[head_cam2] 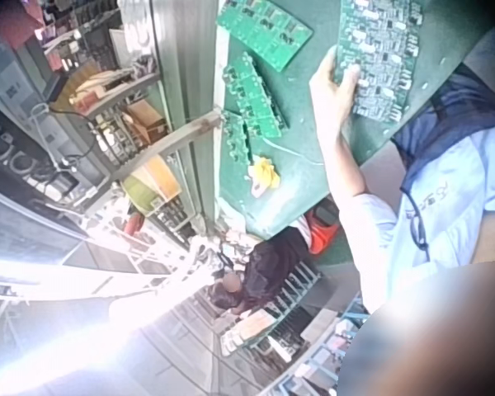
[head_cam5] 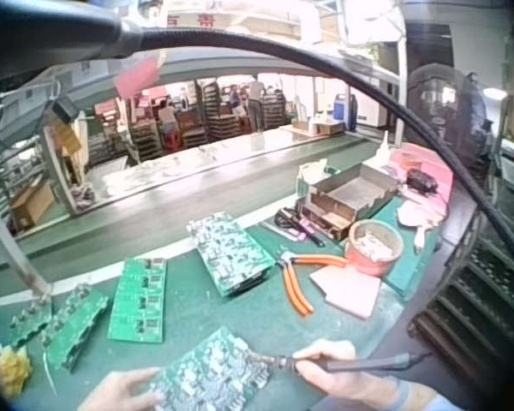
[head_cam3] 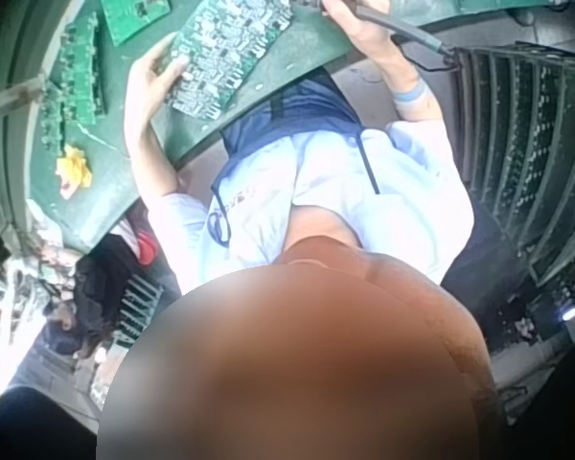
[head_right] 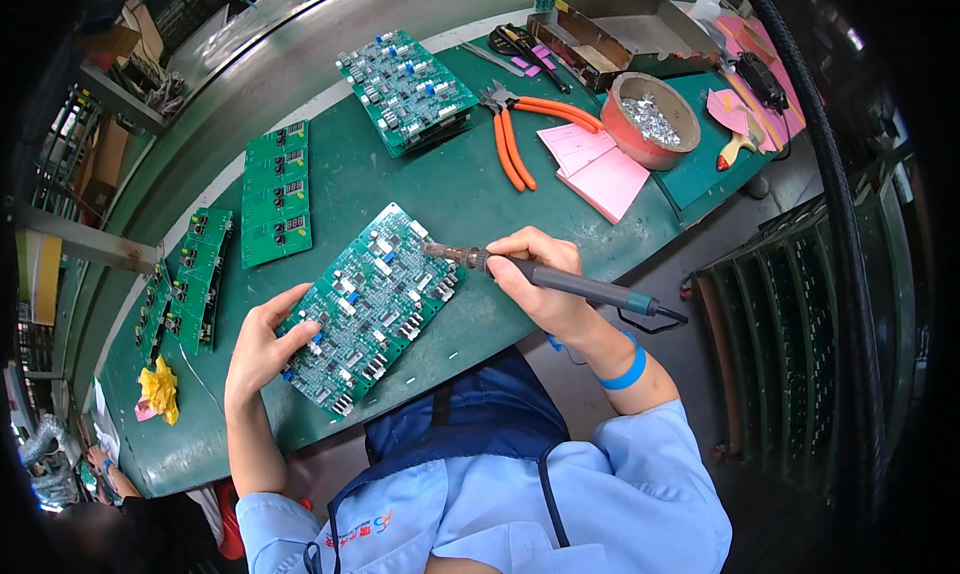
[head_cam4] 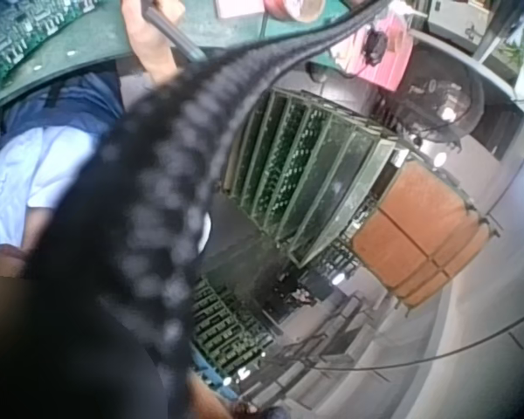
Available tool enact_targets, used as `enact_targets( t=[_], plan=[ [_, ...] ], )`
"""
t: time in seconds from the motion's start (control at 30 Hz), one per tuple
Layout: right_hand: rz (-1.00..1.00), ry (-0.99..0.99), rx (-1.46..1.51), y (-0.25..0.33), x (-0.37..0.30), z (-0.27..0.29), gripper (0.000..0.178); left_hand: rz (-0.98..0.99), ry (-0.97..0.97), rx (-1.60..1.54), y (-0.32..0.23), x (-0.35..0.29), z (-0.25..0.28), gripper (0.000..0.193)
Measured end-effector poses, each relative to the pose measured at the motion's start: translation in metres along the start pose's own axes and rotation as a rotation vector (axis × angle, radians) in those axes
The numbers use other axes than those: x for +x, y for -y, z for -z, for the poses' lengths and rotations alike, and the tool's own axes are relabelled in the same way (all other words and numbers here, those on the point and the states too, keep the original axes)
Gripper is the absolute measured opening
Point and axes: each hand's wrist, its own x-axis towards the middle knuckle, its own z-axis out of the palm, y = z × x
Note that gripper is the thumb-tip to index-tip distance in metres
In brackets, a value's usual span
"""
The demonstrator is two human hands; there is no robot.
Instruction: The person solders components onto a printed circuit board using a soldering iron and pliers.
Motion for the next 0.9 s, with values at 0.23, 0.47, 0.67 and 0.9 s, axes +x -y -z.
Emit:
enact_targets(
  t=[0.23,0.47,0.67,0.9],
  plan=[
    [-0.039,-0.231,0.246,0.010,0.007,0.020,0.011,-0.016,0.007,-0.006,0.004,0.001,-0.001,0.041],
    [0.194,-0.610,0.006,-0.002,0.051,0.097,0.013,0.080,0.080,-0.117,0.024,0.009,0.003,0.043],
    [-0.084,-0.606,0.165,-0.019,0.107,0.180,0.034,0.121,0.140,-0.128,0.021,0.013,0.007,0.042],
    [-0.325,-0.646,0.391,-0.064,0.190,0.267,0.035,0.102,0.158,-0.233,0.031,0.018,0.006,0.034]
  ],
)
